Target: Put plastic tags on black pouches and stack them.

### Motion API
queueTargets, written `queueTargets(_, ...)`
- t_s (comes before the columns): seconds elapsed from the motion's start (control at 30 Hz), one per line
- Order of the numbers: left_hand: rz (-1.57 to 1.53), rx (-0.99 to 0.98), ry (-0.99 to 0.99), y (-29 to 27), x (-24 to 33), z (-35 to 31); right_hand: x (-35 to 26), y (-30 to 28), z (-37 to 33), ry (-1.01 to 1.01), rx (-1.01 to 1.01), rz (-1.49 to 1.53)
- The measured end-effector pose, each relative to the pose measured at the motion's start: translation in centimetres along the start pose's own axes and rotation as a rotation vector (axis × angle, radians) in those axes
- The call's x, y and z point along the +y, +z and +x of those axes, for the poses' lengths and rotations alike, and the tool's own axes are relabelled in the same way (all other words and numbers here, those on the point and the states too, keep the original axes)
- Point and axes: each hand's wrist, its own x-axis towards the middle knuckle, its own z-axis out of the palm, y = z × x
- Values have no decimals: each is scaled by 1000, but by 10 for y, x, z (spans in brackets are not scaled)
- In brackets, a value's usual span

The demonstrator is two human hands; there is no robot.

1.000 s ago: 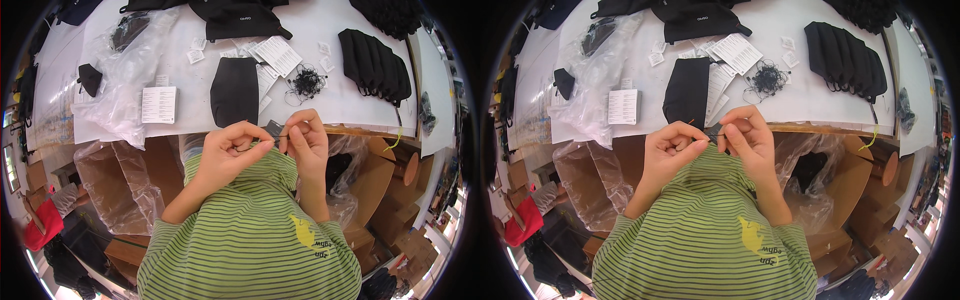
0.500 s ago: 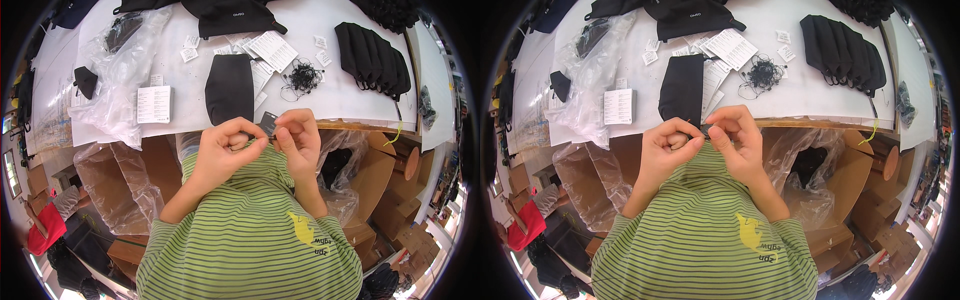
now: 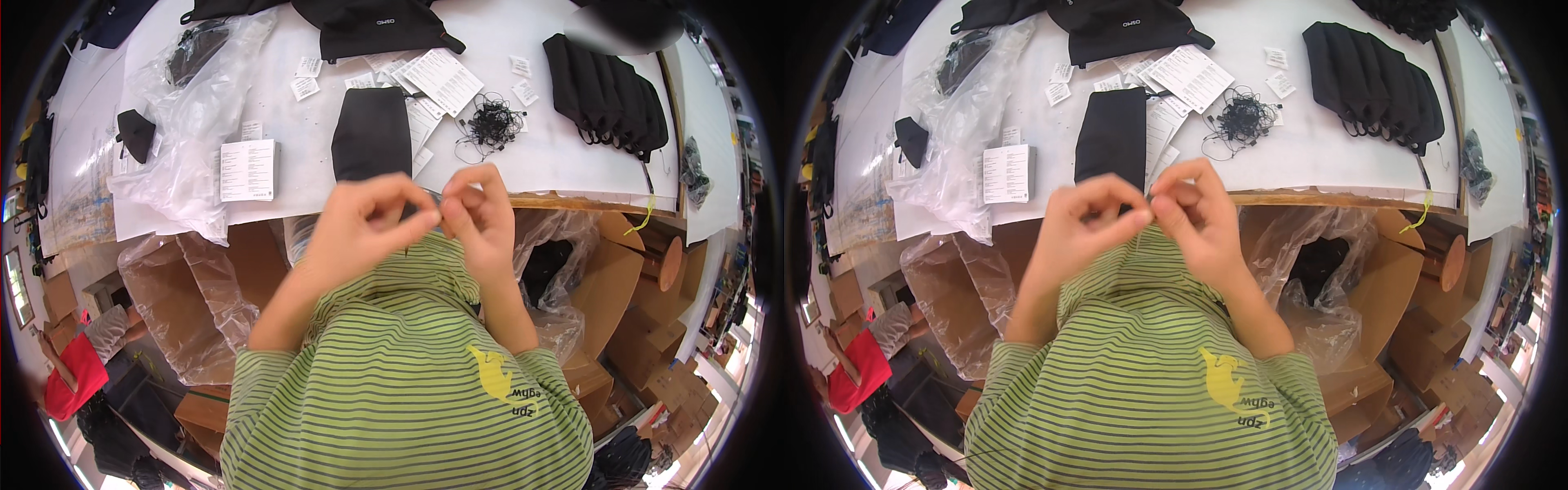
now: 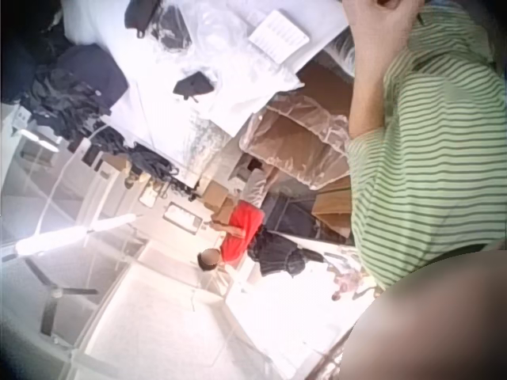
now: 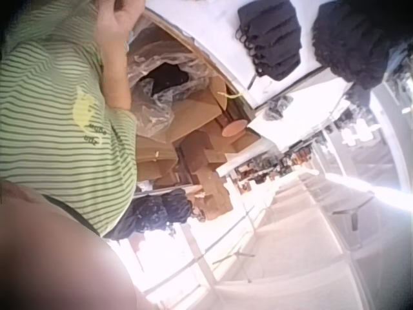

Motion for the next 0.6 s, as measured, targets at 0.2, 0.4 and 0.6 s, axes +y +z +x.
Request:
queueTargets(0.2,578,-196,274,-36,-49,83,-4,-6,7,140,23,407)
queueTargets(0.4,958,-170,554,-51,-43,93,-5,-25,1,93,91,382)
queueTargets(0.6,928,-5,423,-74,-37,37,3,-45,0,102,151,210)
